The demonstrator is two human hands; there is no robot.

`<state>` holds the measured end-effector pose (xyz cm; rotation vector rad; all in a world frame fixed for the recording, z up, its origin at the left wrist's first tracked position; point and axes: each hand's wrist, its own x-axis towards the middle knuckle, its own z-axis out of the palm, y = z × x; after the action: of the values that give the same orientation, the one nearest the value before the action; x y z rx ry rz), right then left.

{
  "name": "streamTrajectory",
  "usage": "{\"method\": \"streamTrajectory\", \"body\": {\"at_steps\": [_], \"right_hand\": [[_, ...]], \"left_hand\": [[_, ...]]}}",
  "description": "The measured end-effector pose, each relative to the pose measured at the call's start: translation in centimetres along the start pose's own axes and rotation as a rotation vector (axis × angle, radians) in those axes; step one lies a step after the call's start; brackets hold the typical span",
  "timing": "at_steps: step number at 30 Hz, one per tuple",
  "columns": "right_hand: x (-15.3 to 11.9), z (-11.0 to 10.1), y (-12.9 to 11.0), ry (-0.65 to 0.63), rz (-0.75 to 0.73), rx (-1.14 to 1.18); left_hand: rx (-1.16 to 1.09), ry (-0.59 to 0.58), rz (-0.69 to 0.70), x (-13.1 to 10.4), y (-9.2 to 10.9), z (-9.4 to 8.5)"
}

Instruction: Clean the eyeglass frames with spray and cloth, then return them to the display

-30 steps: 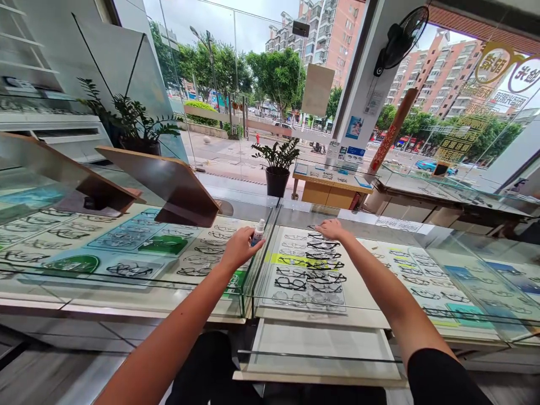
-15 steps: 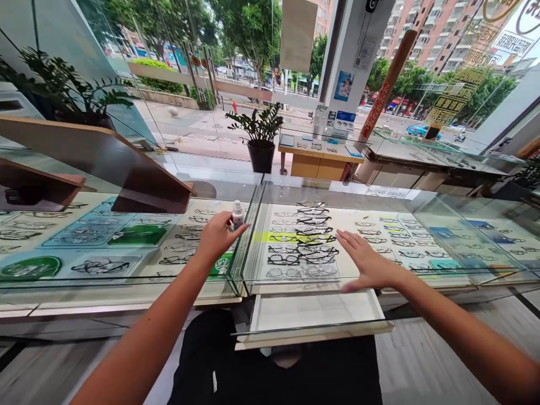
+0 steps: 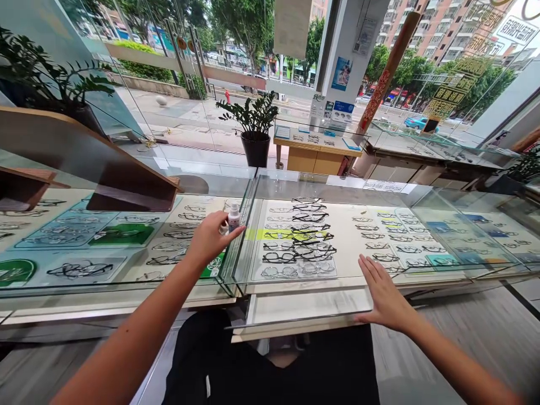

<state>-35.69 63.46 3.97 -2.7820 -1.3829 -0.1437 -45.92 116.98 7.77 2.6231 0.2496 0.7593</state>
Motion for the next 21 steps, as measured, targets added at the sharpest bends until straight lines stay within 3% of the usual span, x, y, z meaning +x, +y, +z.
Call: {"method": "streamTrajectory", "body": {"at_steps": [14,21], "right_hand": [[6.2,0.7,2.9,-0.041,0.006,-0.048],[7.2,1.0,3.4,-0.031,0.004,0.004]], "left_hand": [[0.032,-0.05,-0.031,0.1,-0.5,0.5],[0.037,-0.057,-0.023,0.2,-0.8,0.8]]}}
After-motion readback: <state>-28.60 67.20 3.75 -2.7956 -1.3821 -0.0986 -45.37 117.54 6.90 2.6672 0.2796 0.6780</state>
